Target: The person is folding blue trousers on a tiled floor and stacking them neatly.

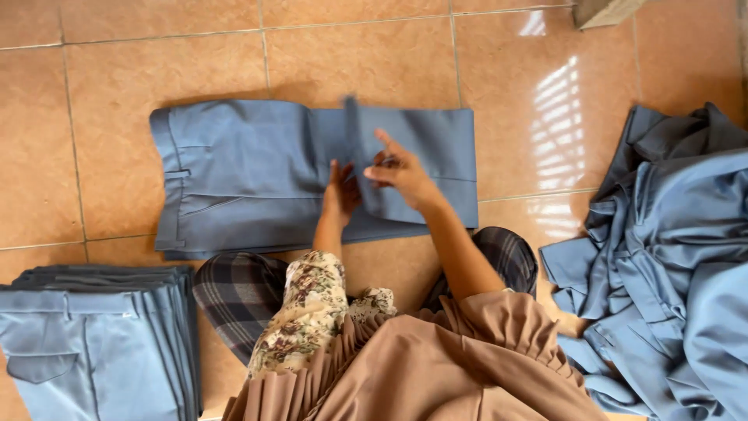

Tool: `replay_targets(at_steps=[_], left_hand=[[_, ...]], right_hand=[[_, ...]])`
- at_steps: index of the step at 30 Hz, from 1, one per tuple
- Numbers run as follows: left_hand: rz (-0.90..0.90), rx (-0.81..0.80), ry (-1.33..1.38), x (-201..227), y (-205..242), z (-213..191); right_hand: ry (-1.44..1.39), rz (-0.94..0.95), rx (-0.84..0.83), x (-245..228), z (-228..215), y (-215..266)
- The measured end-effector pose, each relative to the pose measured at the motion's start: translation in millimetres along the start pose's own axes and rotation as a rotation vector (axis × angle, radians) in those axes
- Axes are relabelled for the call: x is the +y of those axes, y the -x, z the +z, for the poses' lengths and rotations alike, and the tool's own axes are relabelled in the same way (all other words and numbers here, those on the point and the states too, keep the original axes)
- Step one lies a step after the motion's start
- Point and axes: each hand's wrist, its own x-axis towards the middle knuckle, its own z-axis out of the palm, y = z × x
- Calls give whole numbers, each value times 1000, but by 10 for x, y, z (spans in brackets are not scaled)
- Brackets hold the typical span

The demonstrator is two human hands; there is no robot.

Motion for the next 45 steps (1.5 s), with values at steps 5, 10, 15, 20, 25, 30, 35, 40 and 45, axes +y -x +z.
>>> replay_targets(at_steps=[5,10,15,20,25,30,35,40,45], left_hand=[[-78,437,-397,7,105,-481],[69,523,-863,-490,-153,-985],[304,647,-1102,-462,197,-742],[927,582,-1594,-345,258,-19],[644,315,-1953,-598,2,-240],[920,619,-2056,-305,-94,-834],[921,914,-2043,-172,-278,-647],[799,393,-2104,-497,-777,-127],[555,237,-2077,-295,-885,-309]], right_hand=[[-16,130,140,661,-232,-135],[153,89,366,985,-1183,-187],[431,-6,561,1036,-1264,-58],[947,-672,396,1049,-367,18],[1247,-608,249,1768,-305,-148],[1634,-517,510,1613,-1210,-221],[1437,-21,759,1527,-1827,-525],[1550,-306,512,1345,-1219,-792],[1577,-200,384,1141,-1346,-872]])
